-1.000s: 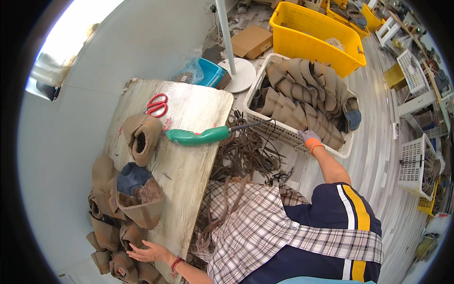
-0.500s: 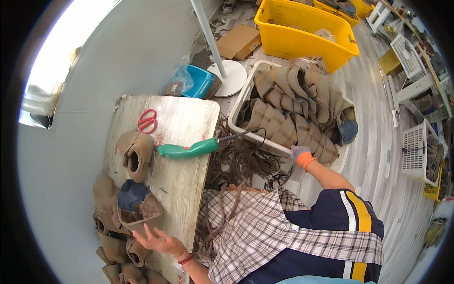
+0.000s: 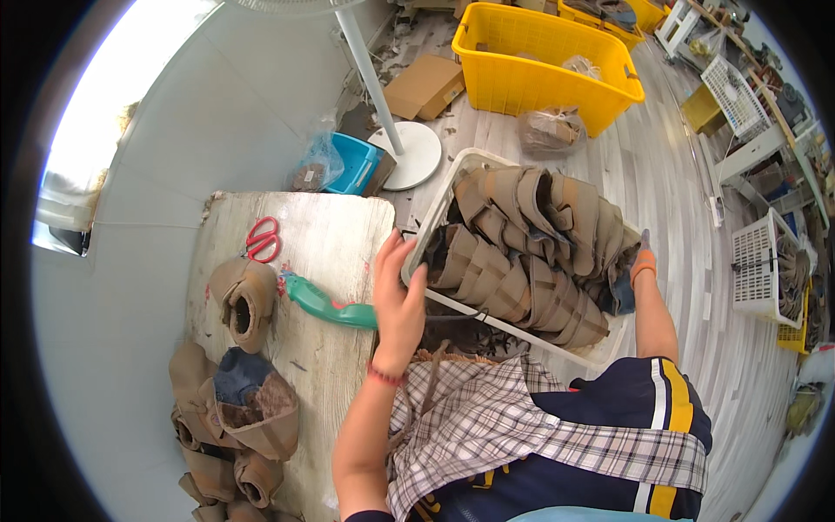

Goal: The person uses a green electric trimmer to cut the edges of beige fabric pieces on a white table. They handle the fabric with their left hand and operate the tool with their right, repeatedly trimming and placing the pieces back on the table.

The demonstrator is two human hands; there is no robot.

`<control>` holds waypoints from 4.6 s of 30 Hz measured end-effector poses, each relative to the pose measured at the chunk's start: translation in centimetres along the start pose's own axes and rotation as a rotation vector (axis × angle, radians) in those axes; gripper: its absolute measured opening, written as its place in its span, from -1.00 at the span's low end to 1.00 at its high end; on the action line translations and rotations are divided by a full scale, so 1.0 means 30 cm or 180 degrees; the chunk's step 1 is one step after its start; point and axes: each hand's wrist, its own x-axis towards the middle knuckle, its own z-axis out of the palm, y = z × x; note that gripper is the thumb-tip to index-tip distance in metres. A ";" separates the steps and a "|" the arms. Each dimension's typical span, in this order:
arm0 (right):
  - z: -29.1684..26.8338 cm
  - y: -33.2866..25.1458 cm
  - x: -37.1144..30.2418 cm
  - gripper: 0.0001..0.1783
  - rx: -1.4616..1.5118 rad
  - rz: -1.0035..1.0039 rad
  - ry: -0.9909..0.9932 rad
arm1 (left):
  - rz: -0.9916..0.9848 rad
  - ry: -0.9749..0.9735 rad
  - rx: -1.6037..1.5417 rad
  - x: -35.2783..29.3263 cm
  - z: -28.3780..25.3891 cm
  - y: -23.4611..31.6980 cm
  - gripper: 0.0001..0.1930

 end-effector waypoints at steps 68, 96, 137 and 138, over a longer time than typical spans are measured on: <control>0.690 0.081 -0.631 -0.59 0.0197 -0.2796 -0.4932 | 0.0352 0.1205 -0.1263 0.094 -0.489 0.063 -0.49; 0.754 0.664 -1.516 -0.16 -0.4560 -0.5662 -0.3051 | -0.0081 0.3658 0.0098 -1.108 -0.961 0.251 -0.73; 0.240 0.258 -1.741 -0.17 0.0539 -0.7463 -0.5716 | 0.0067 0.2775 -0.4536 -1.090 -0.886 0.511 -0.69; 0.237 0.261 -1.746 -0.17 0.0510 -0.7451 -0.5729 | 0.0066 0.2763 -0.4553 -1.082 -0.881 0.504 -0.68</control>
